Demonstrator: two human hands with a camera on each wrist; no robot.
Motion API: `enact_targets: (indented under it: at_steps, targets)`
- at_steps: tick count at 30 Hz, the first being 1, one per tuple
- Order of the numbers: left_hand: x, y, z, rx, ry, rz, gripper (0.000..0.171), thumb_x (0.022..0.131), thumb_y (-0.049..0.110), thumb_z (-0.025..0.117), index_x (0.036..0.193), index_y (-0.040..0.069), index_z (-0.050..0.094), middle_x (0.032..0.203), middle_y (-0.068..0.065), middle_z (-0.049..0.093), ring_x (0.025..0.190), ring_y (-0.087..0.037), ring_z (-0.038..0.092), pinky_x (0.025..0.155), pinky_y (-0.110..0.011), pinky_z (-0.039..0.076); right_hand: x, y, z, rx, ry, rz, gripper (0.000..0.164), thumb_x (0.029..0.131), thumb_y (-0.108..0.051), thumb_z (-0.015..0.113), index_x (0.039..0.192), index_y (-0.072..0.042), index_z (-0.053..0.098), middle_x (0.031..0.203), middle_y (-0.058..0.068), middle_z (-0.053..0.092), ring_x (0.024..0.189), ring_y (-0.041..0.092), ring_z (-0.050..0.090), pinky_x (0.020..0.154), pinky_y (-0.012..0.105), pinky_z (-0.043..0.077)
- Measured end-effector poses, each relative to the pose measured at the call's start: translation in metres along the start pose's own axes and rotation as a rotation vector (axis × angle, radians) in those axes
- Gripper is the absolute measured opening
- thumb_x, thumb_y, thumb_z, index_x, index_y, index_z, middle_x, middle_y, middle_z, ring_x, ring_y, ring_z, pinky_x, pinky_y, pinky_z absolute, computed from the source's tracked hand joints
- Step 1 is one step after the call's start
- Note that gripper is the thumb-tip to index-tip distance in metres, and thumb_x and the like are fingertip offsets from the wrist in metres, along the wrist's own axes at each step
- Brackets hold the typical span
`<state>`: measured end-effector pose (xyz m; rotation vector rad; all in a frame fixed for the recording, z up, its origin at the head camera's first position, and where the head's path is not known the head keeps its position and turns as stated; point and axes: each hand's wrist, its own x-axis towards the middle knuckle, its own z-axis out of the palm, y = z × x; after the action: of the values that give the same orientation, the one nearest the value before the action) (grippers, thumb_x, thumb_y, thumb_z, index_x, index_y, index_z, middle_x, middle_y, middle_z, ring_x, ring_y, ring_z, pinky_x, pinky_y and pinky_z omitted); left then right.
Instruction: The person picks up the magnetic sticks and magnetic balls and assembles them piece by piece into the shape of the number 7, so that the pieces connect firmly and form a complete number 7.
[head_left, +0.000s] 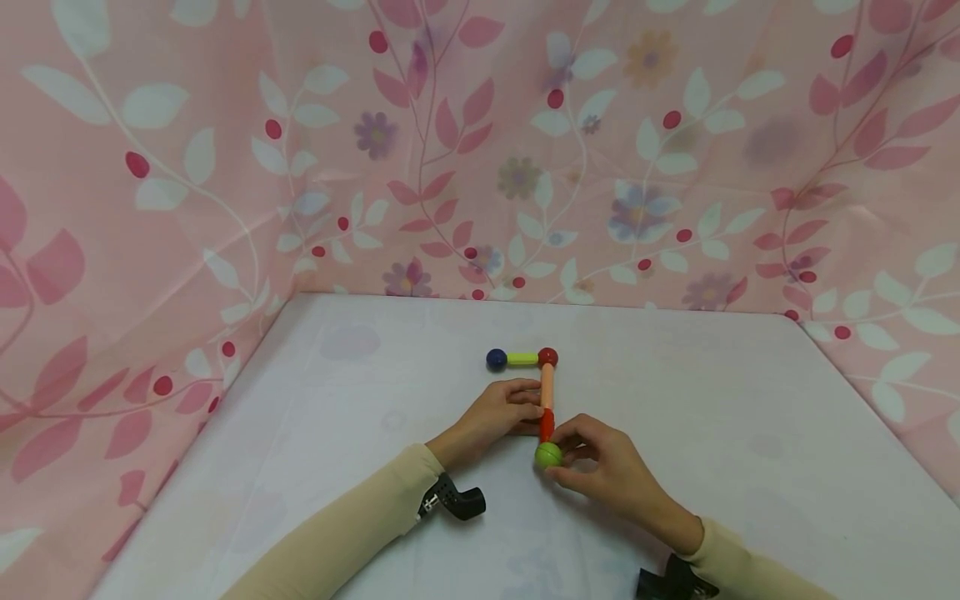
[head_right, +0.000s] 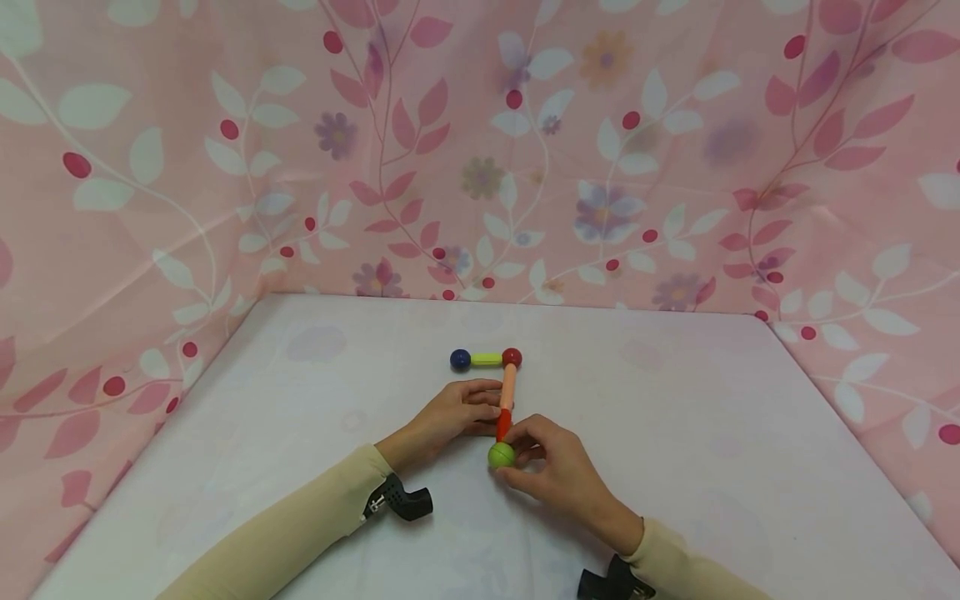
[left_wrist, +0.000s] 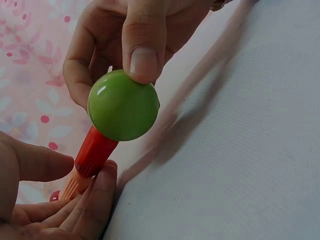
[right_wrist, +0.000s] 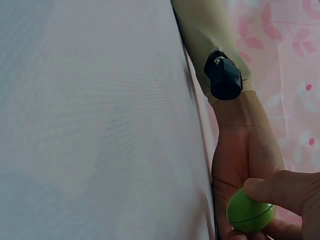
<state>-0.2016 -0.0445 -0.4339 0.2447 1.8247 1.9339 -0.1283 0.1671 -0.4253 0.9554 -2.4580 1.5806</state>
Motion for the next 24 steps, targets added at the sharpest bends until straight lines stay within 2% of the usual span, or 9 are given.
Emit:
enact_targets:
  at_steps: [5,13,24]
  targets:
    - [-0.0002,0.0000,0.0006,-0.009,0.004,-0.002,0.049,0.099,0.003,0.067,0.146,-0.001,0.054,0.118,-0.010,0.071,0.102,-0.023,0.070,0.089,-0.036,0.059,0.0001,0.0006,0.0015,-0.009,0.011,0.019,0.037,0.080,-0.001,0.090,0.109,-0.007,0.068,0.102,0.001,0.068,0.084,0.020,0.069,0.074,0.037,0.062]
    - [-0.0012,0.0021,0.0009,-0.022,-0.005,-0.006,0.048,0.099,0.005,0.067,0.146,-0.001,0.055,0.122,-0.011,0.070,0.103,-0.023,0.070,0.090,-0.037,0.058,0.0003,0.0017,0.0029,-0.033,0.017,-0.019,0.037,0.080,0.001,0.090,0.108,-0.006,0.067,0.101,0.001,0.067,0.082,0.020,0.069,0.071,0.038,0.062]
    - [-0.0001,0.0031,-0.0011,-0.025,-0.025,-0.011,0.047,0.102,0.006,0.064,0.147,-0.002,0.053,0.123,-0.013,0.069,0.105,-0.023,0.070,0.091,-0.037,0.058,0.0010,0.0038,0.0040,-0.030,0.014,-0.024,0.042,0.076,0.007,0.090,0.107,-0.007,0.065,0.102,0.000,0.066,0.082,0.018,0.068,0.070,0.039,0.062]
